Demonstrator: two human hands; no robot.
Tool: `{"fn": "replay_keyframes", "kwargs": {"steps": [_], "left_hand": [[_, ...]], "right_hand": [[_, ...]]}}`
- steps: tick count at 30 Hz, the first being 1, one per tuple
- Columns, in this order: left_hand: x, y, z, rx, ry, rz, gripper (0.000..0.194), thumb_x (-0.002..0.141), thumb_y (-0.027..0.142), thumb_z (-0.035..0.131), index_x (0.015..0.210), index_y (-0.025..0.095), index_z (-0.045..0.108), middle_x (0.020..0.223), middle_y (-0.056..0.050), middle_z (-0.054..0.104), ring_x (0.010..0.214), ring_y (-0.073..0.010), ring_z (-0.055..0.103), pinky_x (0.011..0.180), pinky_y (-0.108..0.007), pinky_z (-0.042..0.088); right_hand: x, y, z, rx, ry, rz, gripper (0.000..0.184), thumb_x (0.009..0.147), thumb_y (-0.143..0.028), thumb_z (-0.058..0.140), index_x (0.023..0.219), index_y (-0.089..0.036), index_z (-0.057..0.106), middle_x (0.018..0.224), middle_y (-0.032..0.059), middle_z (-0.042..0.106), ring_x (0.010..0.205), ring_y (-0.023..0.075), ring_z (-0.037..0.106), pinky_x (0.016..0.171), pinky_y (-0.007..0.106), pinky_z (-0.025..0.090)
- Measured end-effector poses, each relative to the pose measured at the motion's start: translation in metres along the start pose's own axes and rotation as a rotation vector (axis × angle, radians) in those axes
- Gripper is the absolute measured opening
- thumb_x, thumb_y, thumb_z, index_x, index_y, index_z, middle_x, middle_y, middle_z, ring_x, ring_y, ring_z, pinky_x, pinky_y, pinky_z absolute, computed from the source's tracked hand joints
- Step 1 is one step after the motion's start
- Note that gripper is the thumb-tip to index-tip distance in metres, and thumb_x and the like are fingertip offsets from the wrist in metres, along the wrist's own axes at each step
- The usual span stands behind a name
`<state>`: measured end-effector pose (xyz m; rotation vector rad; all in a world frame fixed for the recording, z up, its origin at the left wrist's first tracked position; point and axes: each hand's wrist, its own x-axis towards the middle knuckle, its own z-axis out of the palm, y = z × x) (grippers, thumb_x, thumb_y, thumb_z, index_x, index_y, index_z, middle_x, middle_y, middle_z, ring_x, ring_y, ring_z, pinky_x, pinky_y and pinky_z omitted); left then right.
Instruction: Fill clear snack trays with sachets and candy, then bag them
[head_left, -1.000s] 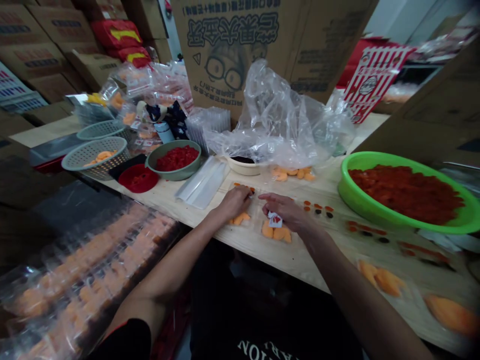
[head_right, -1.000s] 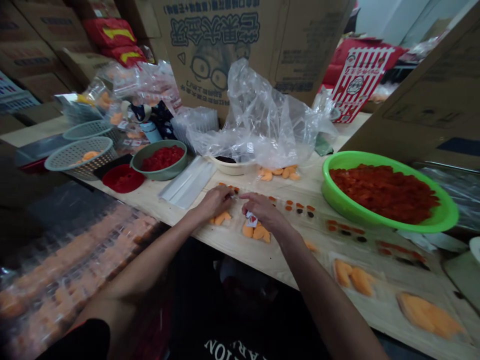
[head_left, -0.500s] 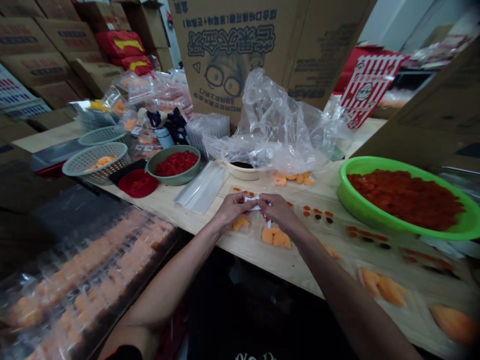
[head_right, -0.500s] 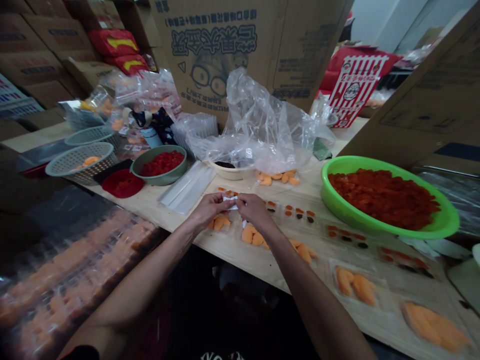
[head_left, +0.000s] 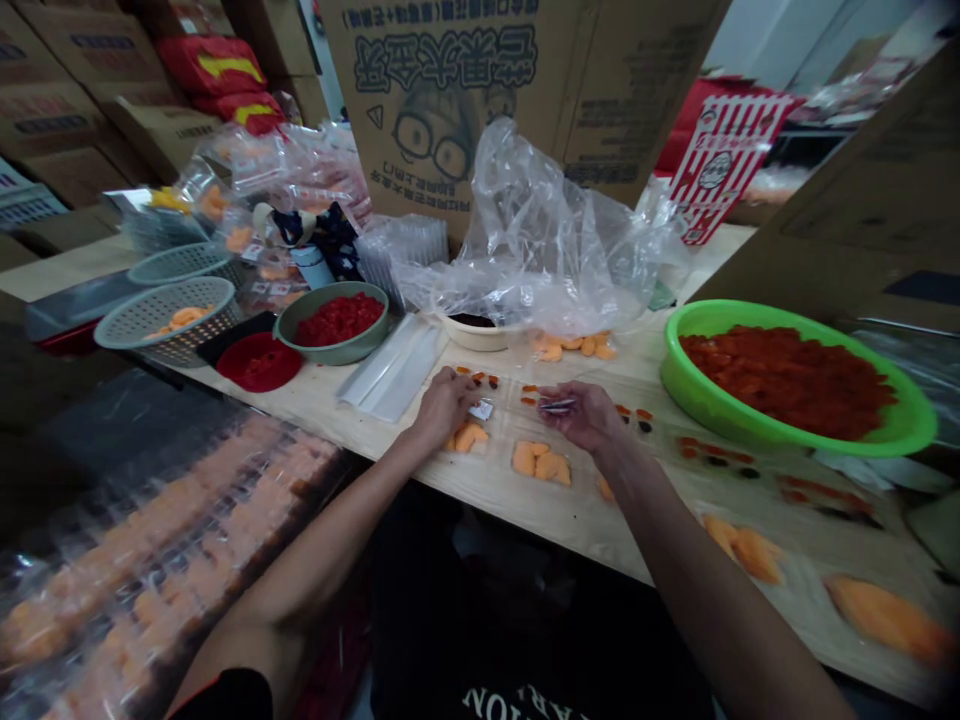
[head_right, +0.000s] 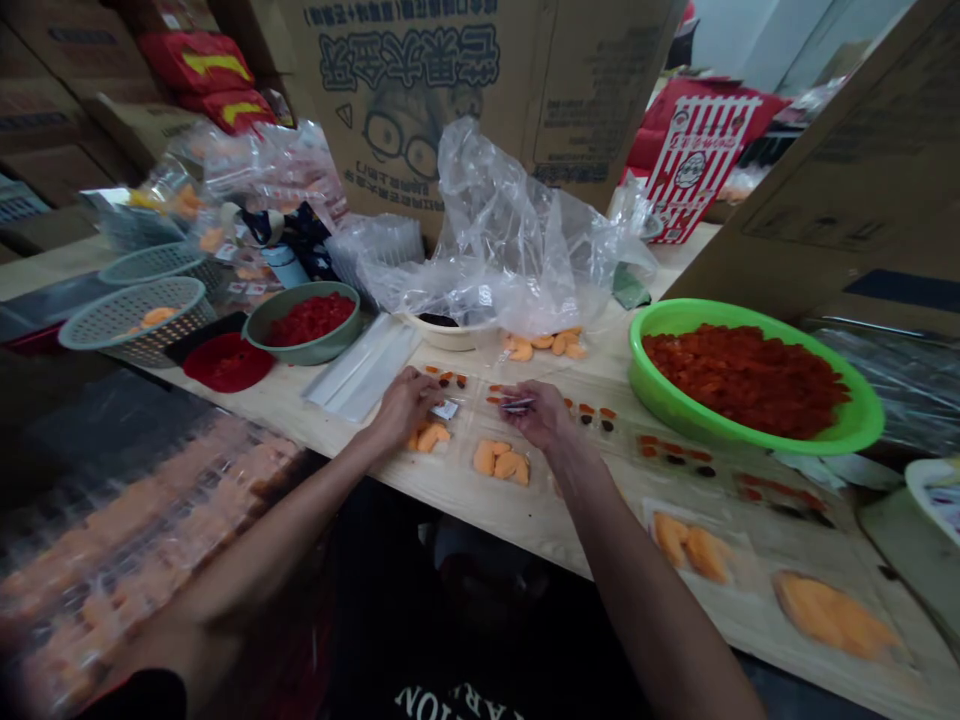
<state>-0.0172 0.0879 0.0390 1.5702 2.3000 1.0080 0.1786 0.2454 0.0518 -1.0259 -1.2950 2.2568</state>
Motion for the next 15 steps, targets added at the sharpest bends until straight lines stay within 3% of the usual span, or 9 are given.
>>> {"fn": "replay_keyframes", "kwargs": {"steps": [3, 5, 6, 8, 10, 13, 15], "left_hand": [[-0.021, 0.007, -0.002, 0.178, -0.143, 0.191, 0.02, 0.097, 0.027, 0.054, 0.095, 0.019, 0.073, 0.105, -0.012, 0.067, 0.102, -0.0265, 0.061, 0.095, -0.042, 0.046], [-0.031, 0.017, -0.004, 0.228, -0.259, 0.245, 0.023, 0.098, 0.03, 0.053, 0.095, 0.018, 0.072, 0.105, -0.013, 0.069, 0.102, -0.0283, 0.062, 0.097, -0.044, 0.046], [-0.033, 0.024, -0.004, 0.224, -0.255, 0.241, 0.024, 0.099, 0.029, 0.051, 0.095, 0.017, 0.071, 0.105, -0.014, 0.07, 0.103, -0.0288, 0.063, 0.097, -0.045, 0.046], [-0.03, 0.04, 0.001, 0.081, -0.132, 0.149, 0.026, 0.1, 0.029, 0.048, 0.1, 0.017, 0.071, 0.104, -0.014, 0.071, 0.101, -0.0273, 0.065, 0.095, -0.042, 0.047], [-0.019, 0.058, 0.013, -0.21, -0.03, -0.041, 0.031, 0.102, 0.036, 0.044, 0.107, 0.017, 0.069, 0.099, -0.011, 0.073, 0.09, -0.0235, 0.067, 0.084, -0.036, 0.051], [0.004, 0.082, 0.041, -0.556, -0.102, -0.327, 0.033, 0.094, 0.044, 0.058, 0.104, 0.014, 0.068, 0.079, -0.007, 0.071, 0.065, -0.0179, 0.064, 0.061, -0.028, 0.047], [0.018, 0.091, 0.058, -0.613, -0.145, -0.379, 0.022, 0.083, 0.033, 0.072, 0.092, 0.013, 0.07, 0.068, -0.003, 0.068, 0.058, -0.015, 0.059, 0.056, -0.025, 0.043]], "right_hand": [[-0.009, 0.0, -0.015, 0.154, 0.037, 0.048, 0.018, 0.062, -0.006, 0.059, 0.075, -0.014, 0.068, 0.086, 0.0133, 0.069, 0.082, 0.021, 0.065, 0.078, 0.033, 0.06], [-0.015, 0.0, -0.016, 0.141, 0.022, 0.032, 0.027, 0.058, 0.001, 0.059, 0.078, -0.014, 0.071, 0.093, 0.0113, 0.071, 0.088, 0.0195, 0.066, 0.083, 0.03, 0.059], [-0.017, 0.0, -0.015, 0.12, 0.004, 0.022, 0.03, 0.058, 0.002, 0.06, 0.081, -0.015, 0.072, 0.095, 0.01, 0.071, 0.088, 0.0184, 0.066, 0.083, 0.029, 0.058], [-0.02, 0.0, -0.01, 0.068, -0.051, 0.012, 0.033, 0.061, -0.001, 0.063, 0.089, -0.015, 0.072, 0.096, 0.0084, 0.073, 0.088, 0.0173, 0.067, 0.082, 0.027, 0.057], [-0.02, 0.002, -0.002, -0.02, -0.101, -0.028, 0.039, 0.062, -0.005, 0.064, 0.099, -0.016, 0.071, 0.095, 0.0065, 0.073, 0.085, 0.0166, 0.066, 0.076, 0.026, 0.054], [-0.018, 0.006, 0.007, -0.234, -0.07, -0.186, 0.052, 0.061, -0.006, 0.062, 0.112, -0.019, 0.066, 0.099, 0.0036, 0.071, 0.085, 0.0157, 0.063, 0.07, 0.024, 0.049], [-0.019, 0.008, 0.006, -0.362, -0.023, -0.266, 0.067, 0.059, -0.005, 0.059, 0.125, -0.019, 0.06, 0.105, 0.0045, 0.069, 0.084, 0.0153, 0.061, 0.065, 0.023, 0.047]]}}
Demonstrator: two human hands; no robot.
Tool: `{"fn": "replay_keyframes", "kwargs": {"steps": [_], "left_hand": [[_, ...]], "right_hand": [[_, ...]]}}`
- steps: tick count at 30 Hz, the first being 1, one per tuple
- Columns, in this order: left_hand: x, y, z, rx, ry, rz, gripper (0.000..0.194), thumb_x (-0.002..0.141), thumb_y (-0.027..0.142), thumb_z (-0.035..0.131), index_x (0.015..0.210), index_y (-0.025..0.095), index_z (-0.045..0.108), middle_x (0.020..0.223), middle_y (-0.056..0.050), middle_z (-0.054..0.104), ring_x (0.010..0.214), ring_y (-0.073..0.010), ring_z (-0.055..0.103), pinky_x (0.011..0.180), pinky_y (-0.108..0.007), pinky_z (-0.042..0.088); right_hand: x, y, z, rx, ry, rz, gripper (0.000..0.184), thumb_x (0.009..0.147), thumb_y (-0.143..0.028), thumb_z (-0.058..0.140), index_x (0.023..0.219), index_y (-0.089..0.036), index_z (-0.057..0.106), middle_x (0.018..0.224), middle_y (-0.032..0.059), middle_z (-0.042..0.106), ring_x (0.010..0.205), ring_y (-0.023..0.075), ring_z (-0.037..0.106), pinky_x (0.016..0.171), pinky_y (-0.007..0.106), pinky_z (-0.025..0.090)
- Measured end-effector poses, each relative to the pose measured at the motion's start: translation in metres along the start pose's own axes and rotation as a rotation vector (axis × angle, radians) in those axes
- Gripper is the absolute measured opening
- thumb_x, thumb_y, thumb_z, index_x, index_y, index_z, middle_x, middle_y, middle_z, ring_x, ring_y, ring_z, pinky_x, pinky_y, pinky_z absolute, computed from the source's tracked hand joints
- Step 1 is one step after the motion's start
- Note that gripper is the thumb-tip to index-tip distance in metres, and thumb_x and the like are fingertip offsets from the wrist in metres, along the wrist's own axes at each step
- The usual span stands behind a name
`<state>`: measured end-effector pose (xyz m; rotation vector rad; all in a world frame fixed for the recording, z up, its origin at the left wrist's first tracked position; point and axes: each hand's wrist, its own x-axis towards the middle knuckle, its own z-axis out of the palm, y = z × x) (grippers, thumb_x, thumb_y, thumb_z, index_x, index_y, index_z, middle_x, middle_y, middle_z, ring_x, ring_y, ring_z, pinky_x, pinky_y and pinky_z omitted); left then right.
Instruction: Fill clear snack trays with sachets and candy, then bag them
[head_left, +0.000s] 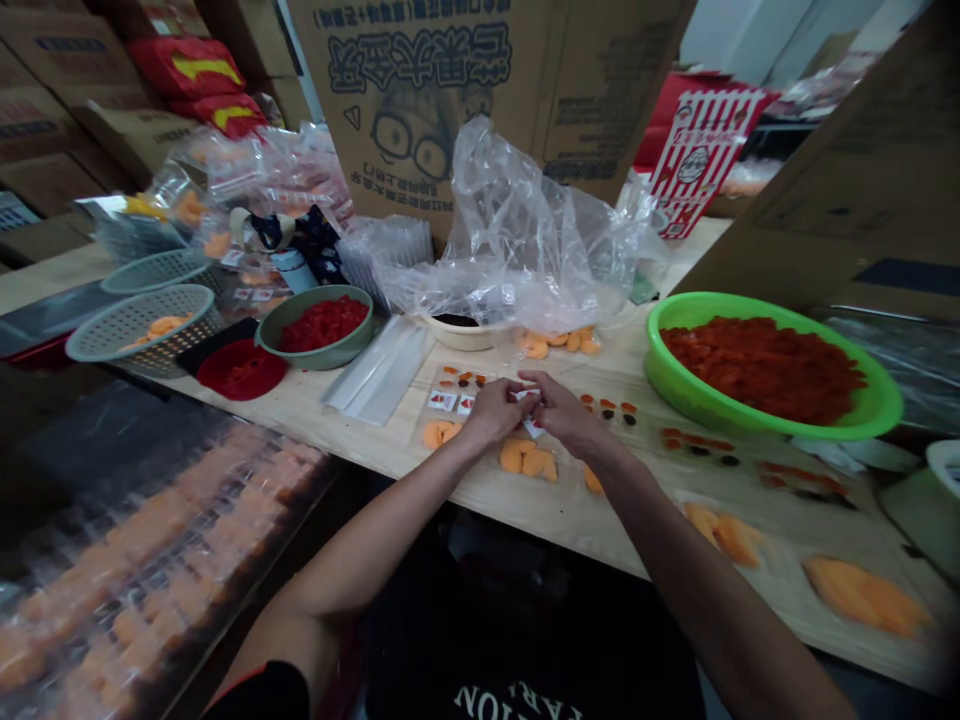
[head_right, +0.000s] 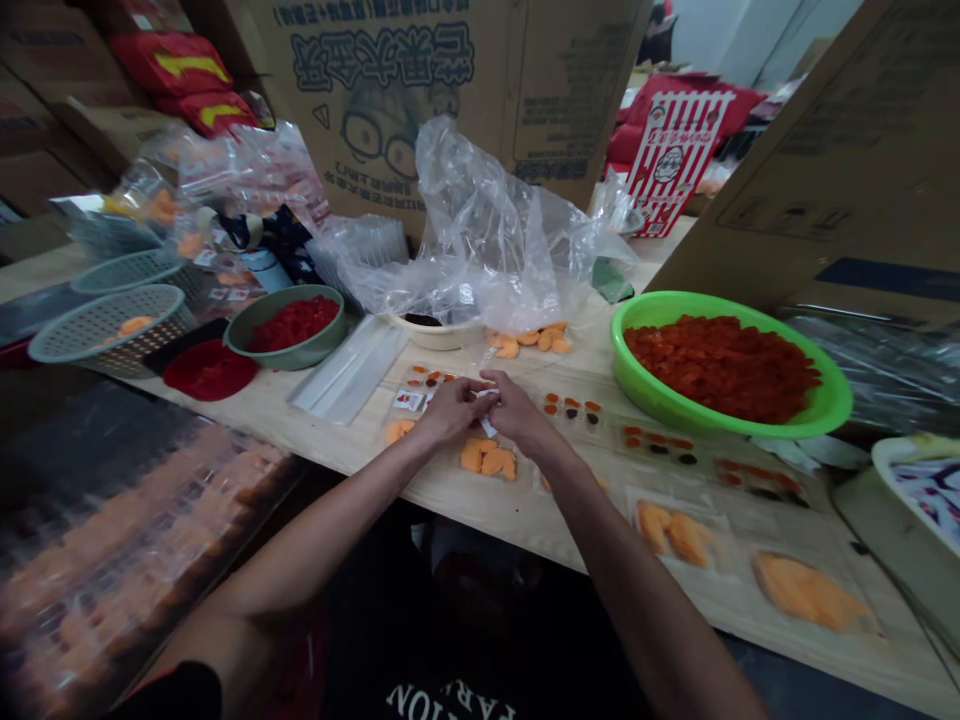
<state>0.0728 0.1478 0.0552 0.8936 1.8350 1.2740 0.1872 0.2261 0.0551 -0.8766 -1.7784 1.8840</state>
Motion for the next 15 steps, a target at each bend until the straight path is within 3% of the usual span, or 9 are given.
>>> {"fn": "replay_keyframes", "kwargs": {"steps": [4, 8, 12, 15], "left_hand": [[0.016, -0.004, 0.011, -0.046, 0.013, 0.035, 0.004, 0.073, 0.014, 0.072, 0.076, 0.013, 0.07, 0.069, -0.002, 0.068, 0.063, -0.0121, 0.06, 0.062, -0.023, 0.045], [0.014, -0.009, -0.002, 0.015, 0.136, 0.033, 0.004, 0.077, 0.016, 0.072, 0.077, 0.014, 0.068, 0.066, 0.0, 0.065, 0.059, -0.0119, 0.057, 0.061, -0.024, 0.044], [-0.008, -0.014, -0.013, 0.477, 0.19, 0.09, 0.006, 0.081, 0.019, 0.074, 0.081, 0.014, 0.07, 0.077, -0.005, 0.069, 0.074, -0.0188, 0.064, 0.075, -0.032, 0.051], [-0.032, -0.017, -0.018, 0.78, 0.191, 0.298, 0.021, 0.091, 0.023, 0.066, 0.105, 0.01, 0.071, 0.107, -0.016, 0.069, 0.101, -0.0271, 0.065, 0.093, -0.04, 0.051]], "right_hand": [[-0.001, 0.006, -0.02, -0.057, -0.121, -0.025, 0.085, 0.063, -0.007, 0.059, 0.145, -0.021, 0.045, 0.113, 0.0068, 0.067, 0.082, 0.0162, 0.063, 0.061, 0.023, 0.047], [0.005, 0.017, -0.041, -0.309, -0.166, -0.107, 0.083, 0.06, 0.0, 0.05, 0.14, -0.023, 0.051, 0.124, 0.01, 0.066, 0.109, 0.0228, 0.065, 0.081, 0.031, 0.054], [0.008, 0.017, -0.049, -0.746, -0.224, -0.42, 0.077, 0.062, 0.006, 0.044, 0.134, -0.018, 0.058, 0.133, 0.0126, 0.062, 0.117, 0.0234, 0.062, 0.105, 0.041, 0.048], [-0.005, 0.012, -0.057, -0.891, -0.108, -0.519, 0.071, 0.065, 0.005, 0.045, 0.132, -0.013, 0.06, 0.13, 0.0154, 0.062, 0.122, 0.0255, 0.059, 0.106, 0.041, 0.047]]}}
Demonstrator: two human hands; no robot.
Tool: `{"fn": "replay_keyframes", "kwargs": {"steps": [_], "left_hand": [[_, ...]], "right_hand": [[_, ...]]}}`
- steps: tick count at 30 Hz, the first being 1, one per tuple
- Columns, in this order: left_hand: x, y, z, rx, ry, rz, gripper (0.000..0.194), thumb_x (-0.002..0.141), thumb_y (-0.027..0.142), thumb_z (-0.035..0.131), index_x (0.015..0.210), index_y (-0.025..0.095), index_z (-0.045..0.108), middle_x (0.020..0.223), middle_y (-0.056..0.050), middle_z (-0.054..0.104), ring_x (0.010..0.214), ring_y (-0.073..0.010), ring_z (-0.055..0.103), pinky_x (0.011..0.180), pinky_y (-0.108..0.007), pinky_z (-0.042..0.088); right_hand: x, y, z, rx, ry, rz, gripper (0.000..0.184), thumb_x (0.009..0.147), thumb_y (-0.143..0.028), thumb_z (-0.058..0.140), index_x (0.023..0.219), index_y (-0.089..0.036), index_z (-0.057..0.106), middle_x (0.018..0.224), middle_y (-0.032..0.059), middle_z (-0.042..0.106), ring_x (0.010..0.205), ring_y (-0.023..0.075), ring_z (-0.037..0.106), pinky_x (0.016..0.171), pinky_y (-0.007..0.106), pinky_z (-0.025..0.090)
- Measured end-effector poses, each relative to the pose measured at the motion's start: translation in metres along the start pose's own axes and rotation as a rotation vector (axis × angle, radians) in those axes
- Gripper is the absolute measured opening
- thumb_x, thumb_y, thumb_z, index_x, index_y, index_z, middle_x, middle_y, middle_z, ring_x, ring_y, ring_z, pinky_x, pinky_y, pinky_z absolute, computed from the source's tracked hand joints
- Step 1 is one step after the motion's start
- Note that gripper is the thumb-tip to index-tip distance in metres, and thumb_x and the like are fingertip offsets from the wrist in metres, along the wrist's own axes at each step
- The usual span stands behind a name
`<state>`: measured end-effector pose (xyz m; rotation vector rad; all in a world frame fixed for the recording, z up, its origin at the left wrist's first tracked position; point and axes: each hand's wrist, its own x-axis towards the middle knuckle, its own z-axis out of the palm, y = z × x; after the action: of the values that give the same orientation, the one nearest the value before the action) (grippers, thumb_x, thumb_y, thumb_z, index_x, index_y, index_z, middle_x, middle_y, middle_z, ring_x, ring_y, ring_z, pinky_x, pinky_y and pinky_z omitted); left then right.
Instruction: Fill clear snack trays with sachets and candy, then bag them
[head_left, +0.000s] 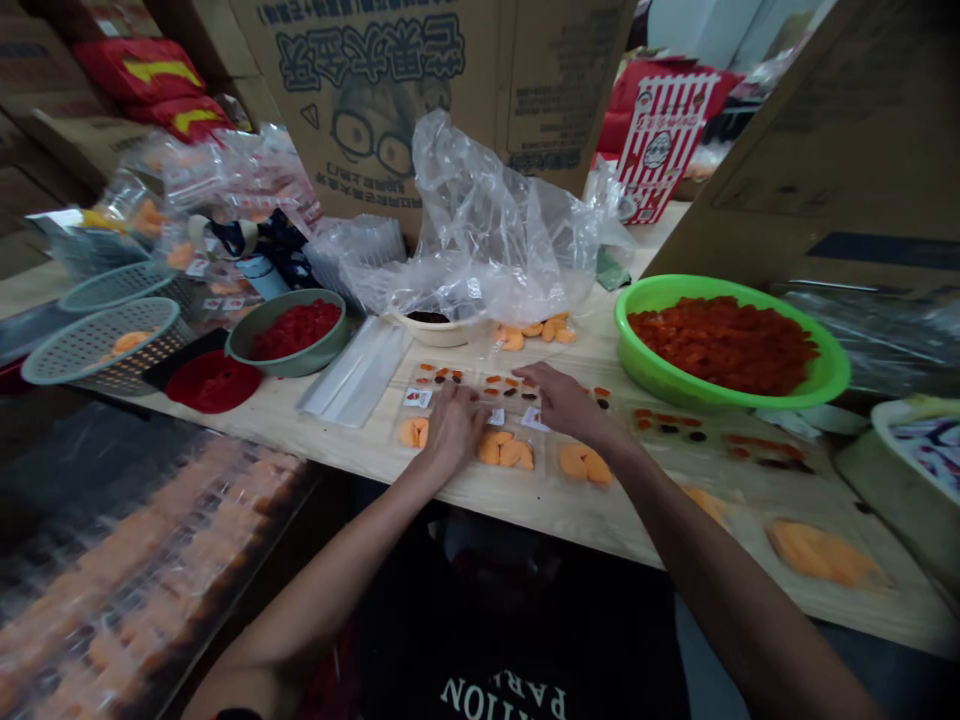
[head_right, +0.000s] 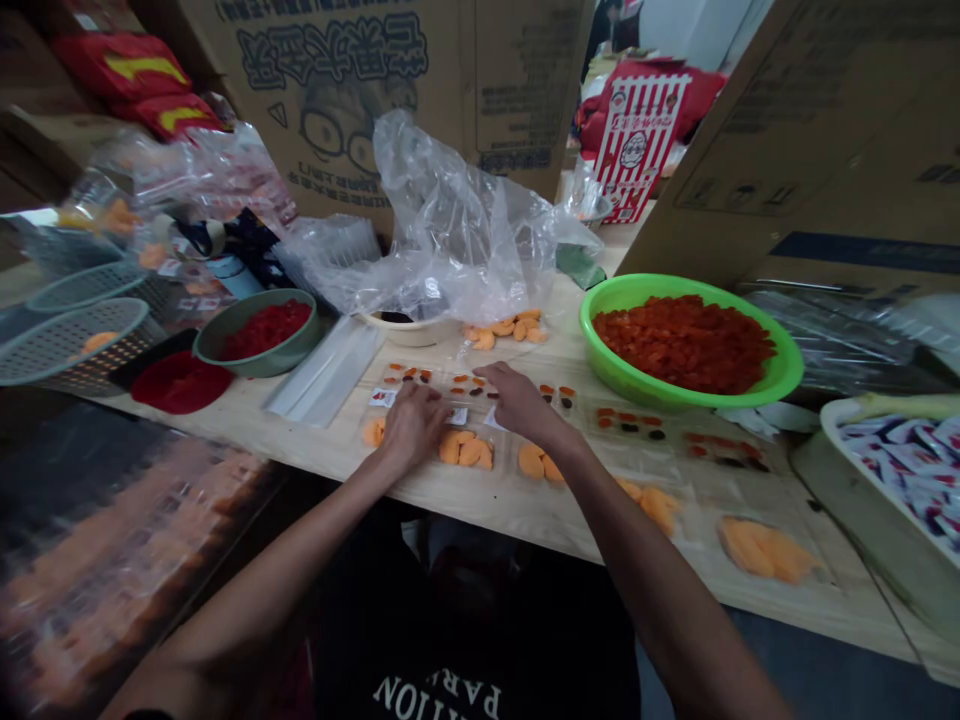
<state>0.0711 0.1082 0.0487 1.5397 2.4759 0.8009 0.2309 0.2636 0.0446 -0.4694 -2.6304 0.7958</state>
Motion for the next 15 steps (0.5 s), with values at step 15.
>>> {"fn": "replay_keyframes", "kwargs": {"steps": [15], "left_hand": [[-0.023, -0.003, 0.006, 0.287, -0.41, 0.453, 0.063, 0.106, 0.052, 0.027, 0.16, 0.018, 0.029, 0.169, -0.015, 0.019, 0.158, -0.0323, 0.013, 0.124, -0.052, 0.023]], "right_hand": [[-0.081, -0.039, -0.022, -0.348, 0.049, 0.127, 0.056, 0.082, -0.001, 0.043, 0.134, -0.012, 0.061, 0.134, 0.0163, 0.064, 0.123, 0.0283, 0.057, 0.103, 0.045, 0.046]]}}
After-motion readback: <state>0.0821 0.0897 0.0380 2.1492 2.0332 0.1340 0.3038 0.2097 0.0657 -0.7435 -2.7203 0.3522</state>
